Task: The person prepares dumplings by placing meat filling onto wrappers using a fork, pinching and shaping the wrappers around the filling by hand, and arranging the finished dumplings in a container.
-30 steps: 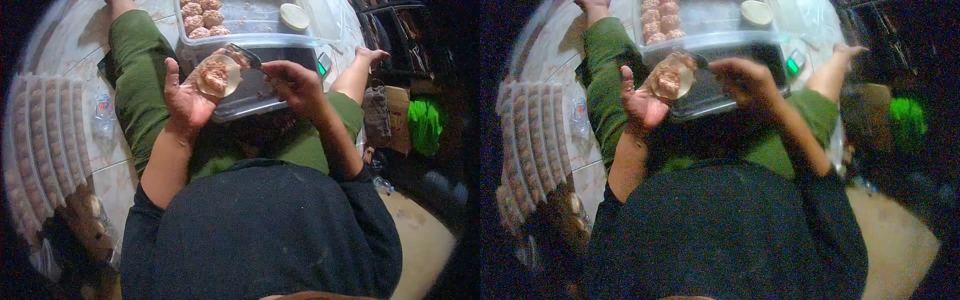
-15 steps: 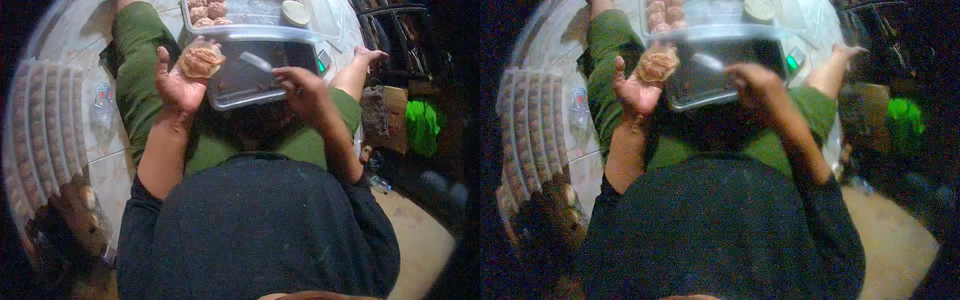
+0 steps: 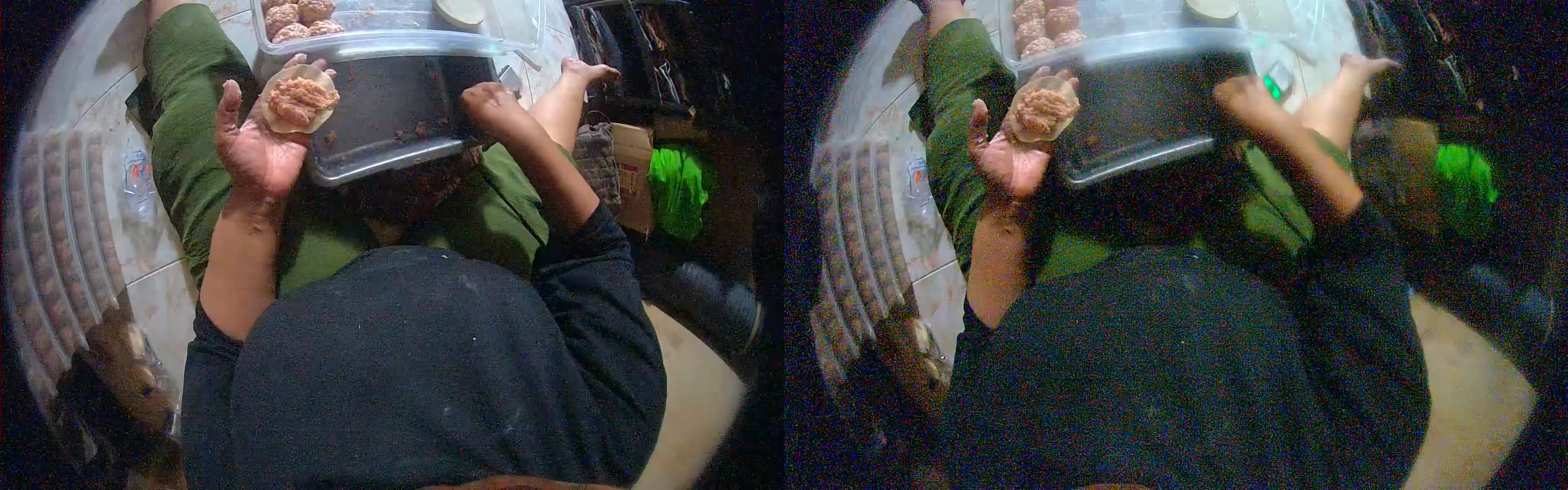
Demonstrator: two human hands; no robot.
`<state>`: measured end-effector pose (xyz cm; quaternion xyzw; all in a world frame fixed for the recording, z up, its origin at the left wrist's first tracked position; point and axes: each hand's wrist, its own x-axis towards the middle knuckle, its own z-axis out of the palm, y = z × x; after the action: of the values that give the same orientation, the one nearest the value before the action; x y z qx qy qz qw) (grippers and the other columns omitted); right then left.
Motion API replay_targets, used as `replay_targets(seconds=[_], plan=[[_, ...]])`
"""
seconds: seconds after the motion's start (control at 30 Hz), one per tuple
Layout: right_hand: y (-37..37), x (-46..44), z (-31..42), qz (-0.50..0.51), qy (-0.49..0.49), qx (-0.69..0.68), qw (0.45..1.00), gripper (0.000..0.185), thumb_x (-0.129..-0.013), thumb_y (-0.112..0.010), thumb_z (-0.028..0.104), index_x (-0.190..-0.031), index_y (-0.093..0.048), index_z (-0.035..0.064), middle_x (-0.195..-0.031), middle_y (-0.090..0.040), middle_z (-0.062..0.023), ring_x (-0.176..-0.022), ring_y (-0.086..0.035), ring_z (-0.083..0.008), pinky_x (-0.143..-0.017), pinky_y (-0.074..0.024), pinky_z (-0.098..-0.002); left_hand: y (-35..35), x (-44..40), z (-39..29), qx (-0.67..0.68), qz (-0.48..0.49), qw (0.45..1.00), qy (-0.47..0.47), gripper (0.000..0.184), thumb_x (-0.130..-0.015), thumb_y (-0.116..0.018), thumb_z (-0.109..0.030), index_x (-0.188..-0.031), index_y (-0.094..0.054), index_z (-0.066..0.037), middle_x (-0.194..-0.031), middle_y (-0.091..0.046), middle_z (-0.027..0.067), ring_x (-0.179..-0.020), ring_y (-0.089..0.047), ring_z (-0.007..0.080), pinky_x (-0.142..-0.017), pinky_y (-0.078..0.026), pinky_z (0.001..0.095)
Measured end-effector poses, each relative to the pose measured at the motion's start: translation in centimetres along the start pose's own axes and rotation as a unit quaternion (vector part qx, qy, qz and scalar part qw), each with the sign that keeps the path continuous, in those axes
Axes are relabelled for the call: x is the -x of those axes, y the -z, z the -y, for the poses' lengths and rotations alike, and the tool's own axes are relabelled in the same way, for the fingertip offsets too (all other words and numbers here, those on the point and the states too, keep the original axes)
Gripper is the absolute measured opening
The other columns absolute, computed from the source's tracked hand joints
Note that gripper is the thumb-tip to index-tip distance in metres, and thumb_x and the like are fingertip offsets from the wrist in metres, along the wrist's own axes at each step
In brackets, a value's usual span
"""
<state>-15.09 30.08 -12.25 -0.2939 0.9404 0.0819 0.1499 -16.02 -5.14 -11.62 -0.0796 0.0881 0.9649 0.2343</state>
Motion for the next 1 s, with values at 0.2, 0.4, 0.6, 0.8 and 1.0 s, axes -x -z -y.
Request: replay_targets(seconds=[0.2,0.4,0.6,0.8,1.0], plan=[[0.3,-2.3,1.2,0.17,-0.117,-0.118,0.971,0.022,-0.074,-0.056,0.01,-0.096,-0.061,0.0084,-0.091,-0.062,-0.0161,-0.09,-0.06,-0.0307,-0.076,-0.0465,-0.0387,-0.1,0.1,-0.4,0.015,0.0,1.0,0.006,0.081,-0.08,-0.049,-0.049,-0.128,-0.028,0.012,-0.131,-0.033,0.0293,-0.125,-0.031,0.0392,-0.106,-0.022,0.0468],[0.7,-5.3,3.3,0.216,-0.088,-0.249,0.94,0.026,-0.072,-0.061,0.011,-0.098,-0.064,0.0096,-0.092,-0.064,-0.0153,-0.089,-0.06,-0.0315,-0.076,-0.0469,-0.0379,-0.3,0.1,-0.4,-0.006,-0.036,0.999,-0.011,0.077,-0.081,-0.05,-0.047,-0.127,-0.03,0.012,-0.129,-0.036,0.0299,-0.122,-0.034,0.039,-0.105,-0.023,0.0464],[0.4,-9.7,6.1,0.215,0.015,-0.31,0.926,0.023,-0.076,-0.057,0.008,-0.097,-0.064,0.0067,-0.092,-0.064,-0.0153,-0.087,-0.061,-0.0309,-0.075,-0.0467,-0.0376,-0.3,-0.1,-0.4,-0.031,-0.085,0.995,-0.046,0.07,-0.083,-0.048,-0.043,-0.123,-0.034,0.012,-0.127,-0.039,0.0293,-0.118,-0.039,0.0388,-0.104,-0.026,0.0463],[0.2,-11.3,9.0,0.178,-0.032,-0.29,0.94,0.022,-0.078,-0.054,0.008,-0.098,-0.063,0.0058,-0.093,-0.063,-0.0168,-0.088,-0.061,-0.0323,-0.077,-0.0465,-0.0388,0.6,-0.1,-0.8,-0.018,-0.064,0.997,-0.036,0.066,-0.084,-0.047,-0.041,-0.121,-0.036,0.012,-0.125,-0.041,0.0282,-0.117,-0.041,0.0376,-0.102,-0.028,0.0467],[1.2,-11.8,9.4,0.146,-0.027,-0.329,0.933,0.023,-0.079,-0.053,0.009,-0.1,-0.063,0.005,-0.096,-0.063,-0.0174,-0.09,-0.06,-0.0319,-0.08,-0.0462,-0.0381,0.6,-0.2,-0.9,-0.016,-0.072,0.997,-0.039,0.065,-0.084,-0.047,-0.04,-0.12,-0.037,0.012,-0.121,-0.045,0.0268,-0.115,-0.043,0.0372,-0.101,-0.03,0.0466]])
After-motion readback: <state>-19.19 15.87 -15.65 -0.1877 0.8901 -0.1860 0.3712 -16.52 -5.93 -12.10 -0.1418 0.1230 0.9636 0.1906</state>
